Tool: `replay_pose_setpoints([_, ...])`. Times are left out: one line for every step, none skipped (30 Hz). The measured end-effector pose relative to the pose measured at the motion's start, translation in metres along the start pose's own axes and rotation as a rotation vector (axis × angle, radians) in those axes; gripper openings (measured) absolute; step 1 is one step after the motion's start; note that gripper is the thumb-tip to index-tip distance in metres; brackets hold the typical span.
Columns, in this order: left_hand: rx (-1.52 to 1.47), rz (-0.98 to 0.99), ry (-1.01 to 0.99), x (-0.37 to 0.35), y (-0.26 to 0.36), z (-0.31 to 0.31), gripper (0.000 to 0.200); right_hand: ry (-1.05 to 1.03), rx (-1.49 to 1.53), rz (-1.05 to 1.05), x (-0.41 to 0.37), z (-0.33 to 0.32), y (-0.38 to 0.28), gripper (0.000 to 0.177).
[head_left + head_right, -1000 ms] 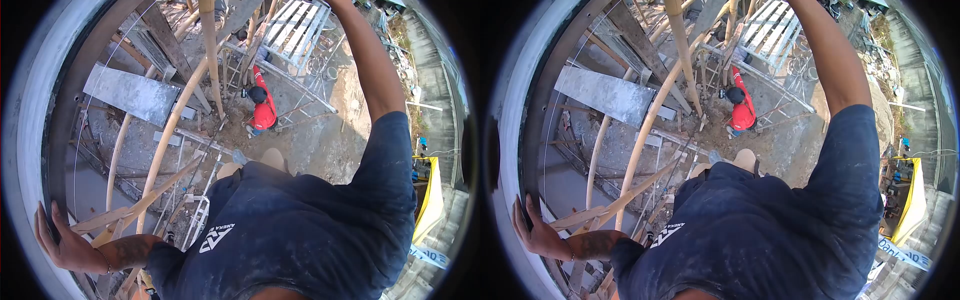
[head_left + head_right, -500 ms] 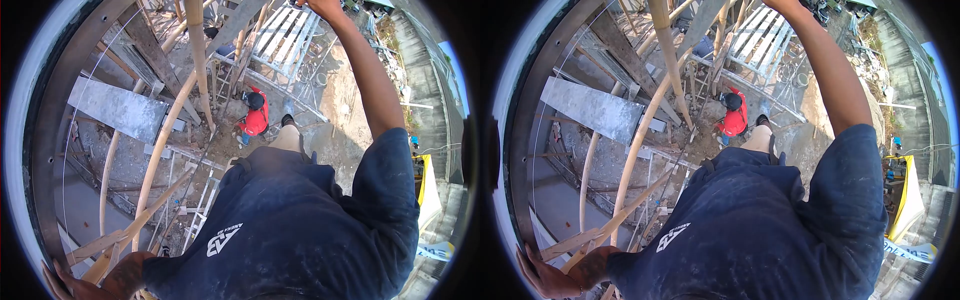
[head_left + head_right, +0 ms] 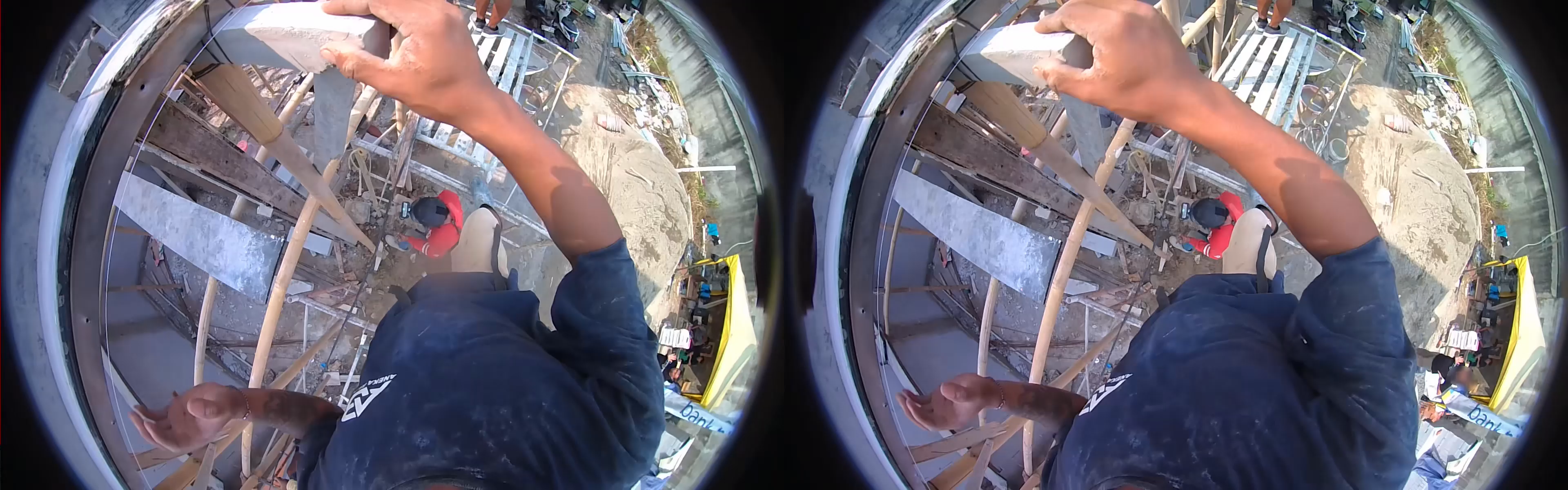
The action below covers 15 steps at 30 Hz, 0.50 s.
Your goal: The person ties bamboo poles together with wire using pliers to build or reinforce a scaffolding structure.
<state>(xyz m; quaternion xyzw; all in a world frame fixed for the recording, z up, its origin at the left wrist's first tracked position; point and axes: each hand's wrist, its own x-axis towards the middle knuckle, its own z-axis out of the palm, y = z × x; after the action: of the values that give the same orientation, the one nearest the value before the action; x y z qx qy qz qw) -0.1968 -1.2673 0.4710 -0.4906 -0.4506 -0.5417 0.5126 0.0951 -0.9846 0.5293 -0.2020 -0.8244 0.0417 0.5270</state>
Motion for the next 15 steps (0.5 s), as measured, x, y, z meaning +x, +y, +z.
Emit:
replay_pose_setpoints([-0.167,-0.297,-0.14,-0.04,0.031,0.056,0.073,0.033,0.043,-0.034,0.0,0.002,0.006,0.046])
replay_pose_setpoints([-0.241,-0.505,-0.389,-0.062,0.07,0.107,0.085,0.129,0.102,-0.059,-0.004,0.009,0.01,0.046])
replay_pose_setpoints([-0.368,-0.605,-0.52,-0.088,0.091,0.151,0.098,0.223,0.155,-0.081,-0.01,0.016,0.014,0.047])
replay_pose_setpoints([-0.402,-0.727,-0.605,-0.095,0.117,0.188,0.099,0.288,0.285,-0.051,-0.02,0.019,0.015,0.047])
replay_pose_setpoints([-0.429,-0.851,-0.699,-0.102,0.138,0.218,0.101,0.352,0.417,-0.016,-0.035,0.019,0.019,0.046])
replay_pose_setpoints([-0.508,-1.03,-0.654,-0.119,0.137,0.24,0.102,0.386,0.447,-0.033,-0.062,0.022,0.036,0.046])
replay_pose_setpoints([-0.469,-0.855,-0.647,-0.129,0.142,0.261,0.1,0.417,0.478,-0.052,-0.096,0.03,0.061,0.045])
replay_pose_setpoints([-0.422,-0.683,-0.625,-0.138,0.147,0.282,0.097,0.346,0.471,0.125,-0.132,0.034,0.088,0.041])
replay_pose_setpoints([-0.397,-0.717,-0.561,-0.142,0.152,0.297,0.091,0.268,0.469,0.304,-0.17,0.038,0.119,0.038])
replay_pose_setpoints([-0.367,-0.754,-0.492,-0.151,0.154,0.307,0.085,0.169,0.431,0.568,-0.204,0.043,0.157,0.034])
replay_pose_setpoints([-0.297,-0.661,-0.444,-0.159,0.149,0.315,0.066,0.062,0.393,0.835,-0.241,0.049,0.192,0.031])
replay_pose_setpoints([-0.203,-0.688,-0.43,-0.166,0.137,0.312,0.055,0.003,0.316,0.957,-0.288,0.06,0.233,0.027])
replay_pose_setpoints([0.281,-0.281,-0.624,-0.17,0.132,0.307,0.048,-0.07,0.215,1.038,-0.334,0.065,0.271,0.025])
replay_pose_setpoints([0.754,0.16,-0.783,-0.174,0.124,0.293,0.041,-0.155,0.101,1.045,-0.376,0.07,0.308,0.028])
replay_pose_setpoints([0.17,-0.216,-0.625,-0.18,0.092,0.266,0.043,-0.225,0.099,1.168,-0.411,0.072,0.343,0.029])
